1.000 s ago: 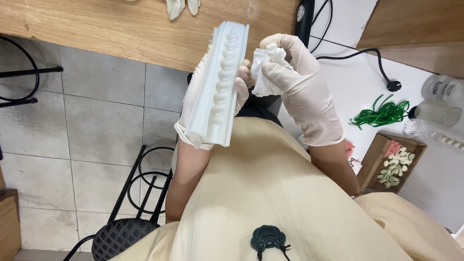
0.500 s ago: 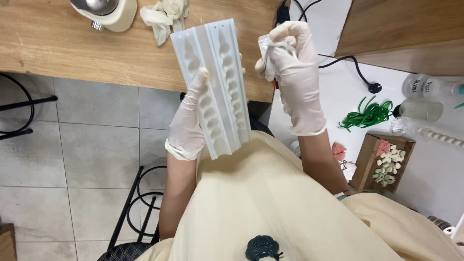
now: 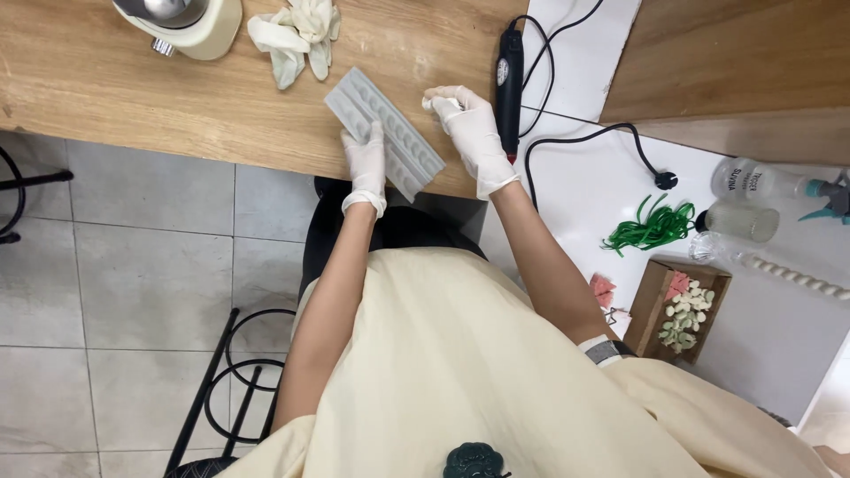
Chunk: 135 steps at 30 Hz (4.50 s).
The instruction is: Clean and heat candle molds using a cloth and a heat gun.
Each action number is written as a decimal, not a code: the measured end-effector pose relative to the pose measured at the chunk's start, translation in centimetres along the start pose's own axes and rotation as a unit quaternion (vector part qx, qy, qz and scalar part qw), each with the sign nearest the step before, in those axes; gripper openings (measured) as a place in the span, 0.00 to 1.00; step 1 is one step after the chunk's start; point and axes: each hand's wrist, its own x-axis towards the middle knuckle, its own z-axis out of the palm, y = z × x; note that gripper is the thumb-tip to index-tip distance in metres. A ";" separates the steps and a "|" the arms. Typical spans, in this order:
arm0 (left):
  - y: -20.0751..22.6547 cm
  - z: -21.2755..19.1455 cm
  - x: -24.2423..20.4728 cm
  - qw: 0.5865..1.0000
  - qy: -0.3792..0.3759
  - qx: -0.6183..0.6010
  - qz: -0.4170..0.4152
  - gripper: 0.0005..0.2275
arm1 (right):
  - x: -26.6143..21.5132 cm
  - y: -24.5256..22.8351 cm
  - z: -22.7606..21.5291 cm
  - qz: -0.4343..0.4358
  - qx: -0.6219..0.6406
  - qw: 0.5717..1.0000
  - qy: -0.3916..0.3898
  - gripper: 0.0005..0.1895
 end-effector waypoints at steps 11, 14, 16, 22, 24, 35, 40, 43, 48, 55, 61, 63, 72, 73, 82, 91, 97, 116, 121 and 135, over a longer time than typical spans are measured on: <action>3.5 -2.5 -1.1 0.997 -0.004 0.048 0.066 0.27 | 6.3 0.9 7.1 -0.219 -0.263 0.940 0.017 0.14; 4.8 -2.2 -1.8 0.997 0.007 0.060 0.044 0.26 | 7.6 1.4 9.5 -0.296 -0.354 0.887 -0.014 0.10; 4.6 -2.2 -1.7 0.997 0.011 0.060 0.040 0.25 | 8.6 2.6 10.1 -0.312 -0.364 0.876 -0.054 0.09; 4.5 -1.8 -1.2 0.995 0.045 0.078 0.046 0.19 | 11.8 4.4 9.9 -0.292 -0.464 0.832 -0.086 0.05; 5.4 -2.0 -1.6 0.995 0.029 0.084 0.035 0.17 | 13.4 5.7 9.9 -0.271 -0.405 0.873 -0.023 0.07; 3.9 -1.6 -1.5 0.995 0.057 0.074 0.041 0.15 | 8.6 4.0 8.7 -0.349 -0.498 0.791 -0.060 0.06; 2.3 -1.2 -0.8 0.991 0.071 0.060 0.099 0.16 | 8.6 4.9 10.0 -0.298 -0.450 0.840 -0.048 0.09; 3.4 -0.7 -1.3 0.990 0.089 0.067 0.083 0.12 | 9.1 5.2 10.4 -0.287 -0.465 0.836 -0.055 0.11; 3.9 -0.5 -2.1 0.991 0.102 0.059 0.066 0.12 | 9.2 5.2 9.7 -0.303 -0.548 0.780 -0.024 0.05; 5.4 -0.8 -2.1 0.991 0.096 0.083 0.033 0.12 | 9.6 4.6 8.5 -0.203 -0.467 0.859 -0.055 0.06; 4.0 -1.0 -1.7 0.993 0.079 0.071 0.051 0.11 | 9.2 4.6 9.7 -0.336 -0.459 0.823 0.004 0.09; 3.9 -1.0 -1.5 0.987 0.087 0.119 0.058 0.13 | 9.0 4.2 10.7 -0.283 -0.494 0.821 -0.024 0.04; 4.0 -1.1 -1.1 0.992 0.077 0.083 0.053 0.13 | 11.3 7.2 11.5 -0.250 -0.502 0.827 0.046 0.06; 4.1 -1.1 -0.9 0.992 0.077 0.082 0.055 0.13 | 11.3 6.8 11.8 -0.252 -0.501 0.826 0.047 0.06; 3.7 -0.9 -0.6 0.986 0.106 0.124 0.022 0.16 | 12.5 8.1 13.3 -0.324 -0.533 0.776 0.100 0.07; 3.6 -1.0 -0.6 0.991 0.098 0.058 0.071 0.13 | 13.7 7.6 13.9 -0.310 -0.502 0.801 0.100 0.05; 4.1 -1.4 -1.3 0.990 0.082 0.102 0.057 0.12 | 14.9 5.8 11.8 -0.315 -0.476 0.817 0.080 0.04; 4.1 -1.3 -0.4 0.991 0.092 0.092 0.036 0.12 | 12.3 5.3 12.1 -0.274 -0.389 0.880 0.009 0.09; 4.3 -1.5 -0.7 0.989 0.089 0.106 0.045 0.12 | 16.5 7.8 11.4 -0.361 -0.420 0.823 0.129 0.10; 6.0 -1.0 -1.6 0.998 0.059 0.025 -0.025 0.13 | 6.4 -1.8 4.1 0.069 0.254 0.945 -0.195 0.30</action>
